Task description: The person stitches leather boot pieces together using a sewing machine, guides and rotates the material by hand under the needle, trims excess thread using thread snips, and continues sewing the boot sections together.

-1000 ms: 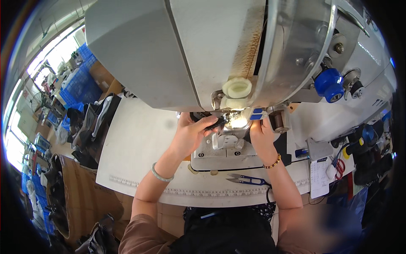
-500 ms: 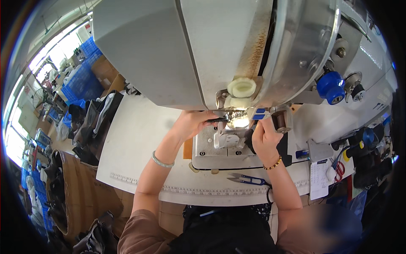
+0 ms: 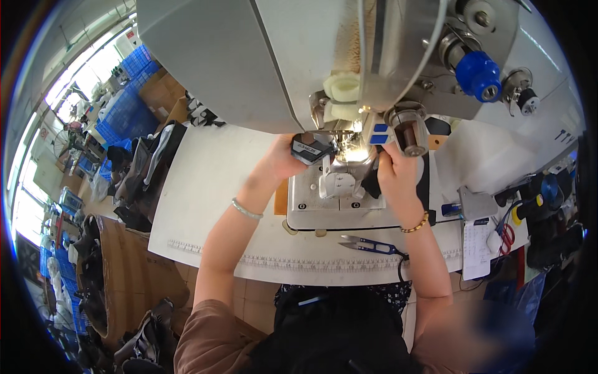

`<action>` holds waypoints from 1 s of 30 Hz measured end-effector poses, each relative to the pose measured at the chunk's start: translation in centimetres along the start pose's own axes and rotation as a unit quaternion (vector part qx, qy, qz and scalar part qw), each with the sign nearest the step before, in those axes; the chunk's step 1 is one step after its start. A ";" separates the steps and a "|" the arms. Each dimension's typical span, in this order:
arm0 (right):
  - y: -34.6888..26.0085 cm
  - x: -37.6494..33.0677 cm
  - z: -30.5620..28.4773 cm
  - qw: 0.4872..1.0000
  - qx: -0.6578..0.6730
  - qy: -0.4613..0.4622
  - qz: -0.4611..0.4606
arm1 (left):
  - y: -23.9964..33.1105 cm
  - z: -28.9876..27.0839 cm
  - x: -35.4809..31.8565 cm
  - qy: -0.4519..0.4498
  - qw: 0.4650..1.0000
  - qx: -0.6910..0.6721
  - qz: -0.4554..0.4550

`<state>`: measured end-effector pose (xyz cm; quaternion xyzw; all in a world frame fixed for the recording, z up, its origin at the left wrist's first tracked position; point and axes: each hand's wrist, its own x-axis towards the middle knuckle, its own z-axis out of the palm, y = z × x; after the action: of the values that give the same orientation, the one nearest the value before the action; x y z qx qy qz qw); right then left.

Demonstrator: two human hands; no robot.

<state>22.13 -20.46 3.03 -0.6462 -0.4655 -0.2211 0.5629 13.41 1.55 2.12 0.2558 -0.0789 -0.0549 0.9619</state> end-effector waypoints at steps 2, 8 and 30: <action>-0.1 -0.3 -1.2 0.992 0.022 -0.103 0.065 | -0.6 -0.5 -0.8 0.054 0.997 0.025 0.042; -3.9 -8.7 -5.9 0.939 -0.150 -0.308 0.006 | -5.9 5.4 -3.9 0.211 0.922 0.208 0.250; -6.1 -1.6 -5.7 0.959 -0.266 -0.096 -0.020 | -7.9 8.2 -4.0 0.265 0.911 0.247 0.197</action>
<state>17.57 -26.77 6.50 -0.7815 -0.4542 -0.2852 0.3187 7.45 -8.66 4.64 0.4697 0.1190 0.2271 0.8448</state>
